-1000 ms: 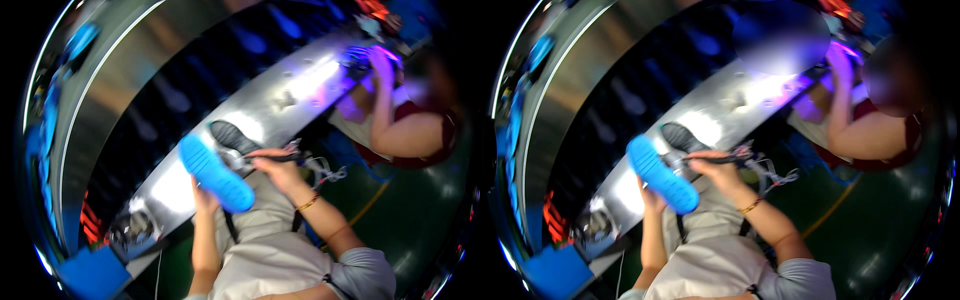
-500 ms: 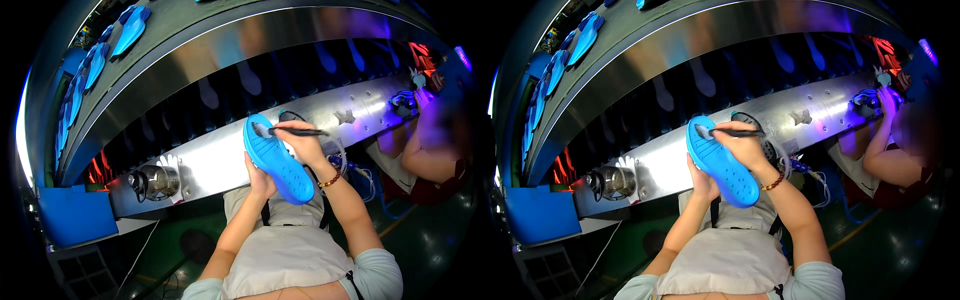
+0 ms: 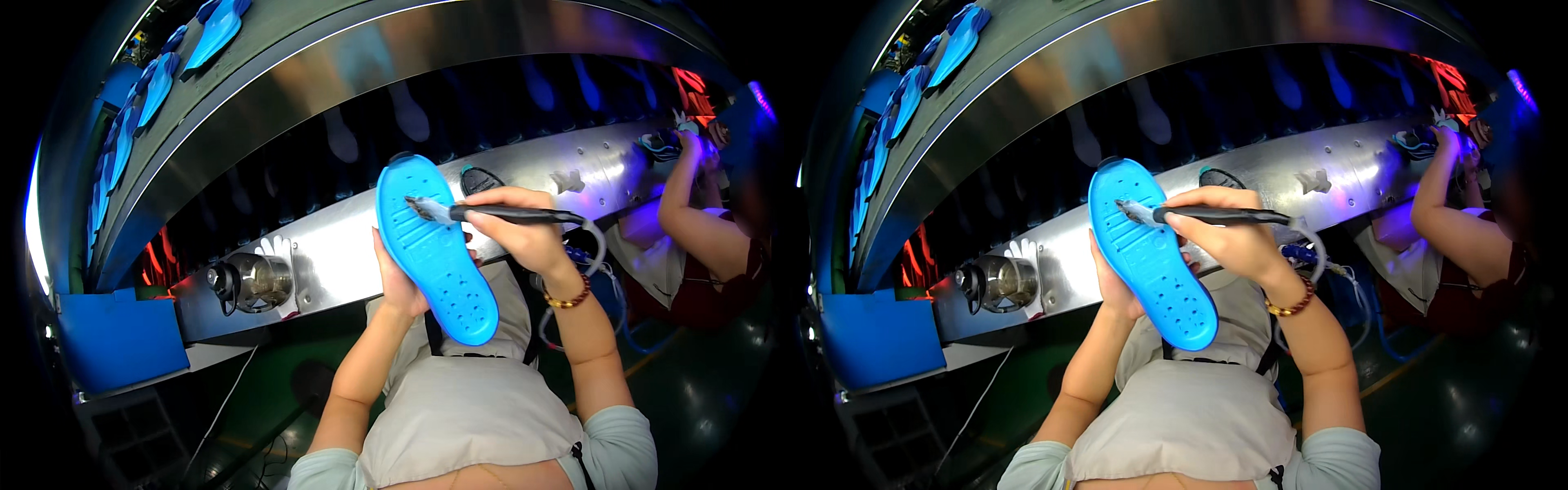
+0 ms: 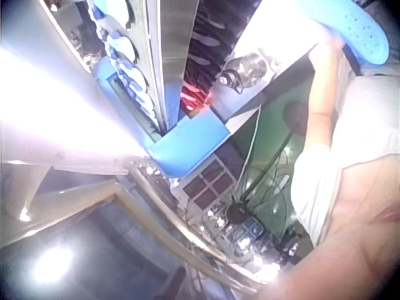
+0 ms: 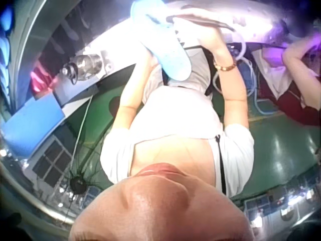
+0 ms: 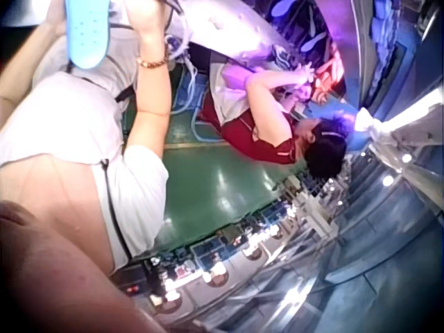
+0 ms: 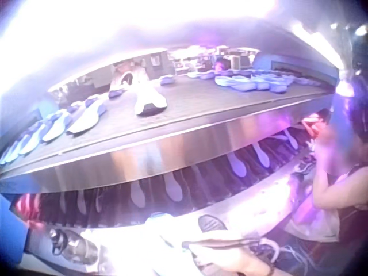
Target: The person applies adhesive to the inner surface of blue shoe soles using a brush, retrieves additional soles from a moving conveyor, and places the coated soles back onto the line.
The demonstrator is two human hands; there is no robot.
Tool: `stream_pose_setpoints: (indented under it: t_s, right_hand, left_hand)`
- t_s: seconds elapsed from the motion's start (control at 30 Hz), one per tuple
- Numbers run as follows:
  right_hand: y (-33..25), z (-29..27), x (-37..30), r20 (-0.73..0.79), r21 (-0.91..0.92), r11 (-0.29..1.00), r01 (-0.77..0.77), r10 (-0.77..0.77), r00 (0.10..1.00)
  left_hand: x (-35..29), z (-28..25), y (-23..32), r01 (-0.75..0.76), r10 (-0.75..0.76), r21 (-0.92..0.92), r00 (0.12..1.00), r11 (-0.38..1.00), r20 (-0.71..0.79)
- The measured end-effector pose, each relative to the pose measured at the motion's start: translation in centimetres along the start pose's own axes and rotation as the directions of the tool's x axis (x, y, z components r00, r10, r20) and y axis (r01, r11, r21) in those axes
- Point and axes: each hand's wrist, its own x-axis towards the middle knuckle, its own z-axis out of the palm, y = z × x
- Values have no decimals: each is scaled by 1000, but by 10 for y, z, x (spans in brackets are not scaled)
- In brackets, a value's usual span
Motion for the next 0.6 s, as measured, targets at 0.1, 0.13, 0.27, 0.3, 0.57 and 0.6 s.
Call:
stream_pose_setpoints:
  t_s: [0.1, 0.13, 0.27, 0.3, 0.57, 0.6]
  right_hand:
    - [-4, 8, -10, 304, -91, 995, -29, 55, 951]
    - [-5, 8, -14, 368, -94, 993, 76, -36, 929]
    - [-18, -6, -9, 192, 76, 957, -280, 261, 946]
    - [-12, -3, -6, 184, 100, 950, -295, 274, 944]
    - [0, -7, -11, 312, -5, 1000, -8, 9, 950]
    - [-1, -7, -12, 397, -18, 996, 88, -73, 915]
  left_hand:
    - [7, 10, -3, -138, 113, -53, 937, 989, -329]
    - [2, 6, -3, -158, 156, -68, 987, 985, -31]
    - [1, 19, -1, -190, 202, 76, 952, 979, -232]
    - [5, 20, 0, -215, 233, 92, 923, 972, -307]
    - [7, 14, 8, -446, 463, 191, 885, 875, -53]
    - [7, 17, 10, -436, 448, 123, 889, 891, -94]
